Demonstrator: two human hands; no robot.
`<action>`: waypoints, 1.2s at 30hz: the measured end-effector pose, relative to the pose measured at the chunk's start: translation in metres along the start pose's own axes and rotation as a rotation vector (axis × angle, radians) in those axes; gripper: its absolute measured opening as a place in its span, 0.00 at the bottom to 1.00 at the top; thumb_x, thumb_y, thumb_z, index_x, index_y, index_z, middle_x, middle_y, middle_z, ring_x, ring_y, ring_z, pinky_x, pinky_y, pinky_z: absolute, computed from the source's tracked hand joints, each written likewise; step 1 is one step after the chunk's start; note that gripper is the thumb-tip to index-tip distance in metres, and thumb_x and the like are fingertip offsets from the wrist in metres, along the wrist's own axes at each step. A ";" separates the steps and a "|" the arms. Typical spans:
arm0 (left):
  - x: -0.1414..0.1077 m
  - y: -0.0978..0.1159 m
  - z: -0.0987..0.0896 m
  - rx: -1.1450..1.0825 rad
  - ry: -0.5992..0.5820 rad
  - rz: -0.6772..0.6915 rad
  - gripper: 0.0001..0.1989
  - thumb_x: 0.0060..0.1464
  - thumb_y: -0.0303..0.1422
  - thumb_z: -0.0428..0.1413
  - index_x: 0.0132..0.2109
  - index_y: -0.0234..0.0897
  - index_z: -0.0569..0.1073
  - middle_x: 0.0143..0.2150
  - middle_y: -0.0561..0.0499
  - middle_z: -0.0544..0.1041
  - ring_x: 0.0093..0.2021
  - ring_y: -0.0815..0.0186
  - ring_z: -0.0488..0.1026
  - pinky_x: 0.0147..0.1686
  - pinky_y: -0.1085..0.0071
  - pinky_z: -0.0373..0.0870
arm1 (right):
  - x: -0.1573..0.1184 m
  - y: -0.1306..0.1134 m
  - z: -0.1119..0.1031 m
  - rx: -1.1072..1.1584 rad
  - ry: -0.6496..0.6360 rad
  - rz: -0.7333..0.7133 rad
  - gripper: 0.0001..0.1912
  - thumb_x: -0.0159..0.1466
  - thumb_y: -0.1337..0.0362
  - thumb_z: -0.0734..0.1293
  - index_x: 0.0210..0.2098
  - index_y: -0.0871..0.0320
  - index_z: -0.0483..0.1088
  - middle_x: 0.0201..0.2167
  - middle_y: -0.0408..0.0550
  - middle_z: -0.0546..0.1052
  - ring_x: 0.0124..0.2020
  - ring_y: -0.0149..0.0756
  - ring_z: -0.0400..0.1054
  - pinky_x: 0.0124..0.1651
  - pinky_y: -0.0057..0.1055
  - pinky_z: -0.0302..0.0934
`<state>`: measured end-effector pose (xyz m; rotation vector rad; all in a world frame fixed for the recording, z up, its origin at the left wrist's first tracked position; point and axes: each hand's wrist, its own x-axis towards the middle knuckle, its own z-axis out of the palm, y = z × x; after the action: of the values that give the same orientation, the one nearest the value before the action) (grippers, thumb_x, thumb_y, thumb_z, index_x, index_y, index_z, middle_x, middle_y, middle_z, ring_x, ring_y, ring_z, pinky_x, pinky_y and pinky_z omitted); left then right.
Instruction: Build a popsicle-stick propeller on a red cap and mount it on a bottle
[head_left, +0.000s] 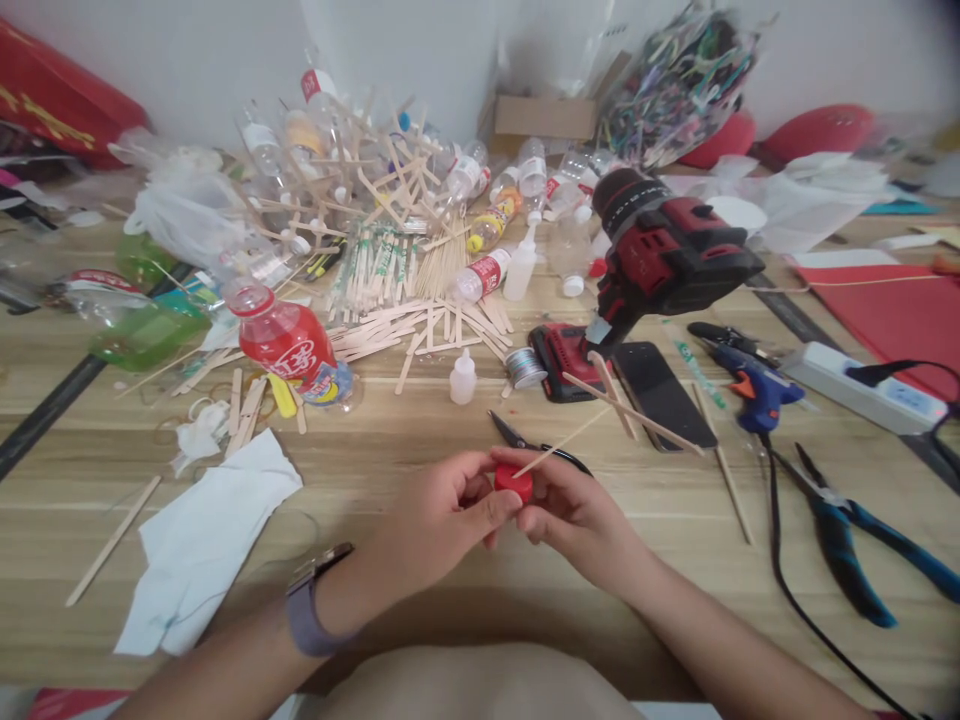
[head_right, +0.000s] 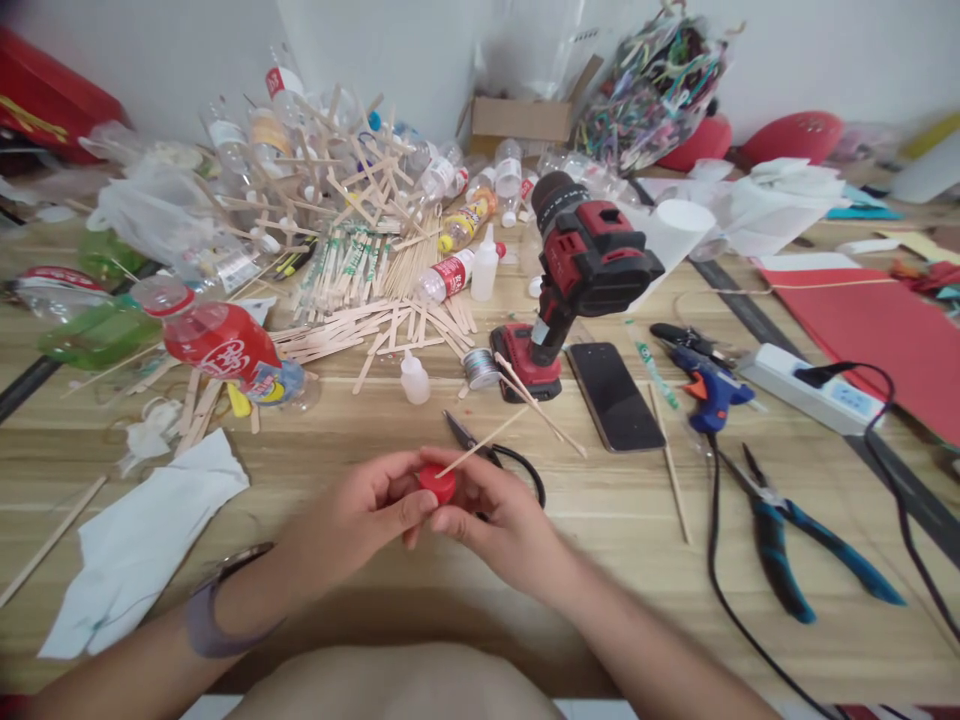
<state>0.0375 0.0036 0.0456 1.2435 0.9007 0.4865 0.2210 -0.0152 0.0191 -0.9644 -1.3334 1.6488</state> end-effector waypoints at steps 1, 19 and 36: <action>0.000 -0.001 0.001 -0.026 0.000 -0.006 0.25 0.58 0.47 0.55 0.54 0.33 0.69 0.34 0.51 0.74 0.28 0.71 0.67 0.30 0.73 0.62 | 0.001 0.002 0.001 0.052 -0.014 0.000 0.26 0.58 0.49 0.72 0.52 0.54 0.71 0.33 0.46 0.77 0.28 0.31 0.71 0.31 0.28 0.66; -0.009 -0.002 0.005 0.105 0.097 -0.081 0.17 0.60 0.46 0.50 0.33 0.36 0.69 0.22 0.56 0.71 0.25 0.69 0.66 0.29 0.73 0.59 | 0.004 0.007 0.000 0.079 0.064 0.045 0.18 0.55 0.51 0.75 0.40 0.55 0.75 0.29 0.44 0.75 0.25 0.28 0.63 0.26 0.25 0.56; -0.015 -0.008 0.004 0.137 0.009 -0.167 0.17 0.63 0.44 0.44 0.36 0.36 0.69 0.21 0.56 0.71 0.23 0.70 0.62 0.29 0.73 0.57 | 0.007 -0.003 0.005 0.397 0.287 -0.028 0.20 0.60 0.50 0.71 0.48 0.51 0.72 0.29 0.44 0.79 0.23 0.27 0.68 0.28 0.25 0.62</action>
<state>0.0310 -0.0122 0.0429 1.2779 1.0498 0.3022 0.2143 -0.0104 0.0222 -0.8943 -0.7876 1.6029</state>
